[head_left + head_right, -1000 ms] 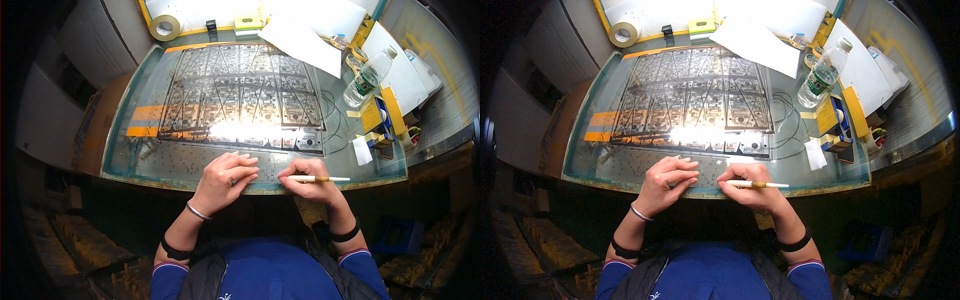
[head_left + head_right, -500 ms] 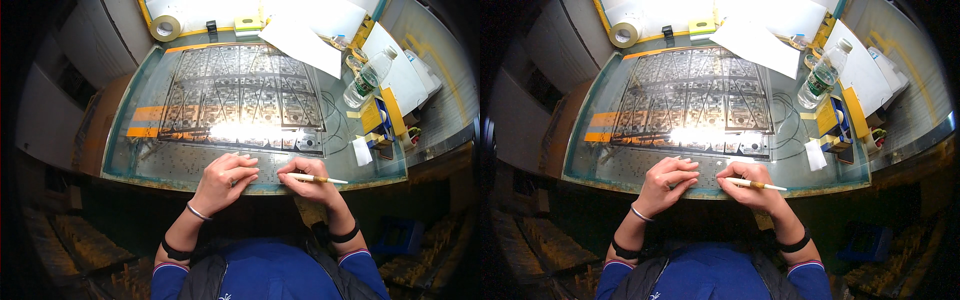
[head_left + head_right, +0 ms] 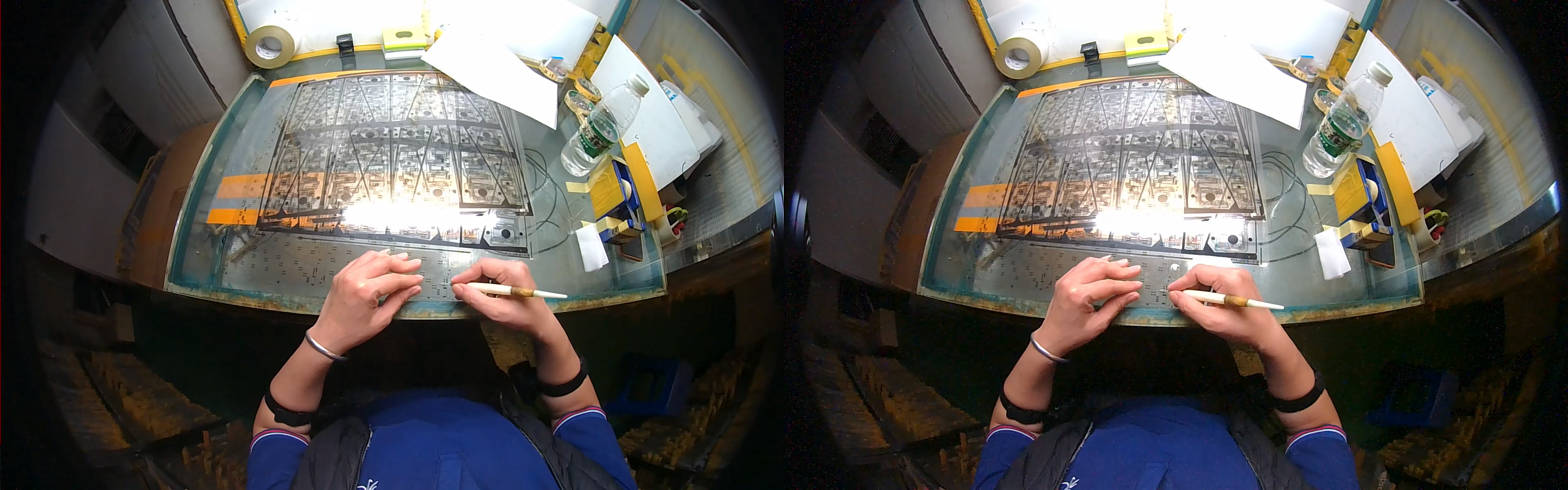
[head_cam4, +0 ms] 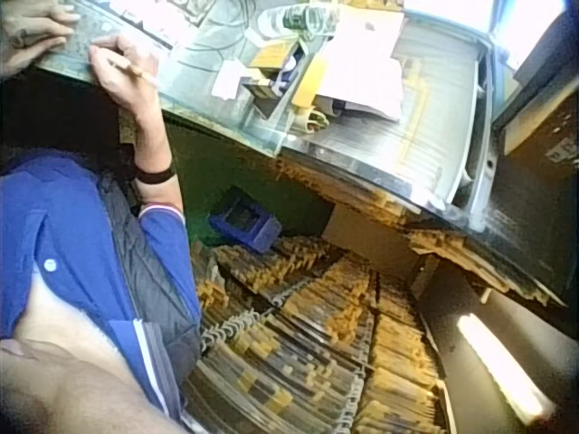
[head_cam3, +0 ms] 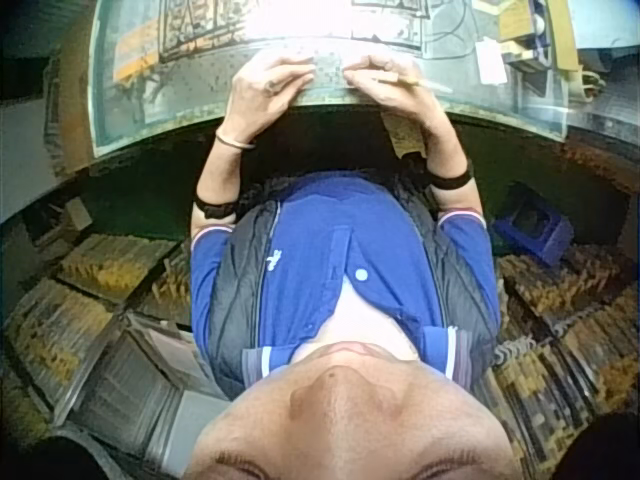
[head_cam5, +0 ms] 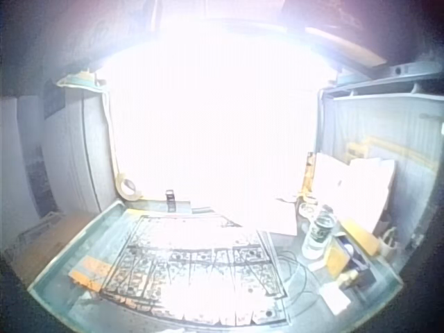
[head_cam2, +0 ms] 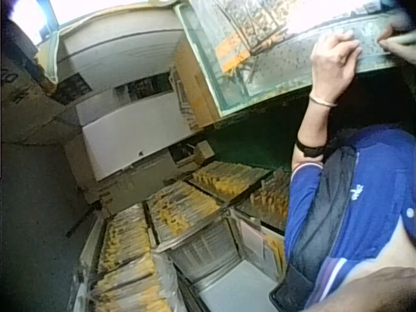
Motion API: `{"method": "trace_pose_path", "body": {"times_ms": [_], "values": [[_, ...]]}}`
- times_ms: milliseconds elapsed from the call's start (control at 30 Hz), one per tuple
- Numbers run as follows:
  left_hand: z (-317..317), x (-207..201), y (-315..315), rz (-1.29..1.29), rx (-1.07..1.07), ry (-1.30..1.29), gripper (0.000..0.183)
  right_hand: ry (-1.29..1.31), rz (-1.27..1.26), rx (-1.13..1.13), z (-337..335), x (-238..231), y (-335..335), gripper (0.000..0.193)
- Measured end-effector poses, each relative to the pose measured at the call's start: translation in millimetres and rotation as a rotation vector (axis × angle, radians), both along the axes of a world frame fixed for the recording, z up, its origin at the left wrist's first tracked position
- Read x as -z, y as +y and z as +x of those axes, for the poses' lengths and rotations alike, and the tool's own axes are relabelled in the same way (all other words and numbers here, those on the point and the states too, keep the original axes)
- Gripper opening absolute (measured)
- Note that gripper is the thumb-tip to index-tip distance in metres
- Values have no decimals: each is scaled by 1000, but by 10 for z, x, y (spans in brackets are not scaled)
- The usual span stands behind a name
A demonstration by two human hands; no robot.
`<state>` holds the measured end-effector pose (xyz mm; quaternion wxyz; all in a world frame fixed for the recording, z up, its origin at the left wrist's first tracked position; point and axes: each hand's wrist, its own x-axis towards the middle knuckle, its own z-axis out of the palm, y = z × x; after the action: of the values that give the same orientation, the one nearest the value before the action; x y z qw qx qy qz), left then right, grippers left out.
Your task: Marking lines and patterns on a transparent sheet using a ruler and a marker pen.
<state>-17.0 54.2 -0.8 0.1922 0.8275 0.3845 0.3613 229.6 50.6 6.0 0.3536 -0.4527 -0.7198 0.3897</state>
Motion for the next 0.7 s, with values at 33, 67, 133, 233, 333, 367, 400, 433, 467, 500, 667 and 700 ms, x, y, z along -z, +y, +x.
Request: {"method": "trace_pose_path", "body": {"times_ms": [33, 67, 133, 233, 333, 367, 400, 433, 467, 500, 667, 700], "values": [[1, 0, 3, -1, 1, 2, 15, 13, -6, -35, 15, 13, 0, 9], [1, -5, -2, -2, -1, 1, 15, 27, -10, -73, 40, 31, -3, 10], [-2, -15, -13, -3, -4, 1, 15, 39, -1, -108, 56, 35, -4, 10], [-3, 0, -5, 8, -2, 2, 15, 17, 29, -73, 40, 26, 6, 10], [2, -3, -4, -3, -2, 3, 15, 4, 10, -52, 25, 21, -3, 10], [0, -2, -5, -4, -3, 2, 15, 21, -16, -89, 52, 34, -3, 10], [-2, 0, -6, -4, -3, 0, 15, 38, -42, -126, 66, 41, -3, 10], [-4, 0, -7, -5, -3, -1, 15, 29, -24, -104, 57, 37, -3, 10], [-2, -2, -6, -3, -1, -2, 15, 21, -5, -81, 42, 32, -4, 10], [1, -5, -4, -1, 1, -3, 15, 13, 13, -58, 27, 29, -5, 10], [0, 10, -1, 16, -5, 0, 14, 49, -8, -82, 27, 31, -3, 11], [1, 15, 3, 31, -7, 0, 13, 64, -30, -108, 36, 32, -4, 11]]}}
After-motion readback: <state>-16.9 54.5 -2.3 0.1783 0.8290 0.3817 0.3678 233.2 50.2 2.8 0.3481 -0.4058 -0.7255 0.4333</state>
